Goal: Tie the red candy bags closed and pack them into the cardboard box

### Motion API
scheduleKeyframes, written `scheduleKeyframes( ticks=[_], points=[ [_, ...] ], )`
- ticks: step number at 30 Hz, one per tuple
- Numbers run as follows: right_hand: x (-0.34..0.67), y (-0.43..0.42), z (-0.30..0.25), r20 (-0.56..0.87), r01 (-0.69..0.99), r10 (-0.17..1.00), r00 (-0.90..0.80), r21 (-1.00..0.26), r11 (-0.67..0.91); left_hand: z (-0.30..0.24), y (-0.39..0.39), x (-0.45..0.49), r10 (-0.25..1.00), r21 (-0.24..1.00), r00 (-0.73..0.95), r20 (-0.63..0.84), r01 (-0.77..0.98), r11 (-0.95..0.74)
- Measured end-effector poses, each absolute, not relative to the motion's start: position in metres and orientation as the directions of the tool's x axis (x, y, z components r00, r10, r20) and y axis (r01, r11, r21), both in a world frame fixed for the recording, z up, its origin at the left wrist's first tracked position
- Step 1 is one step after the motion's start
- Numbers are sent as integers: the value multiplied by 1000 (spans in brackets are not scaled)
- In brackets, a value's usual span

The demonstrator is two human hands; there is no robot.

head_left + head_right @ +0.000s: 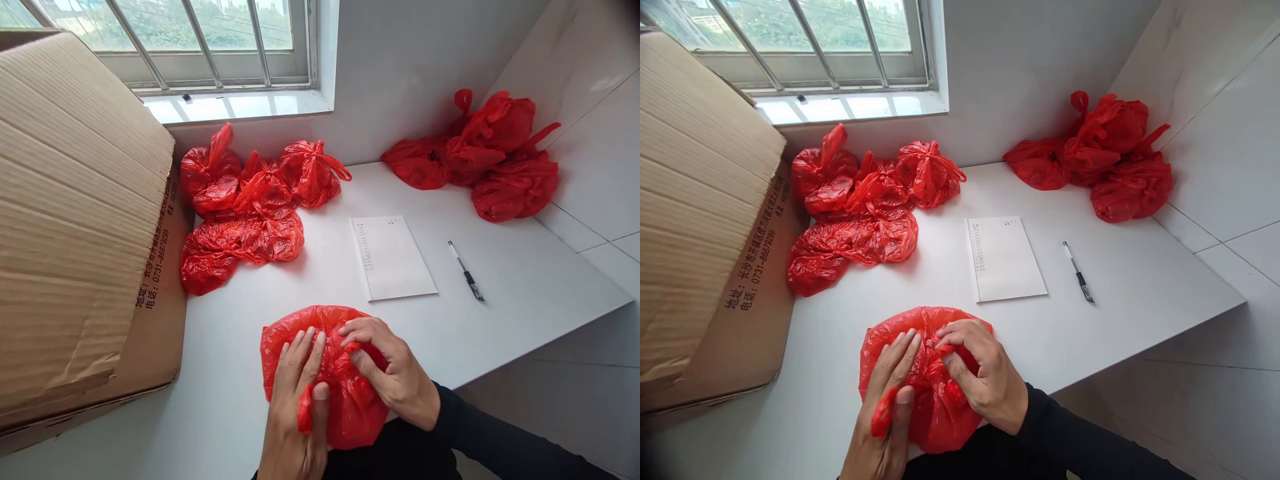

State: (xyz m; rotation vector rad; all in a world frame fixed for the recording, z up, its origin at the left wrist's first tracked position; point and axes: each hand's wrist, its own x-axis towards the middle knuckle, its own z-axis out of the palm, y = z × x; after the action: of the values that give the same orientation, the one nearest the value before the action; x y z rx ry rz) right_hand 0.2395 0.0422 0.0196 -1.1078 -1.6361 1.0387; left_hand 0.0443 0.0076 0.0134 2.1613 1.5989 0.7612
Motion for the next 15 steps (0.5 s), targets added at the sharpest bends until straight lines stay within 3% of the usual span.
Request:
scheduleKeyframes(
  ticks=[3, 7, 11, 15],
  points=[
    [247, 46, 38, 53, 47, 991, -119, -997, 59, 37, -1, 45, 983, 727, 55, 177, 666, -168],
    [255, 52, 56, -58, -151, 989, -133, -986, -78, 49, -8, 45, 969, 756, -19, 247, 629, -180],
    [261, 58, 58, -63, -160, 989, -137, -983, -85, 35, -13, 37, 963, 721, -39, 268, 671, -173],
    [270, 63, 52, -81, -127, 987, -139, -987, -99, 17, -17, 22, 960, 697, -184, 210, 717, -15]
  ],
)
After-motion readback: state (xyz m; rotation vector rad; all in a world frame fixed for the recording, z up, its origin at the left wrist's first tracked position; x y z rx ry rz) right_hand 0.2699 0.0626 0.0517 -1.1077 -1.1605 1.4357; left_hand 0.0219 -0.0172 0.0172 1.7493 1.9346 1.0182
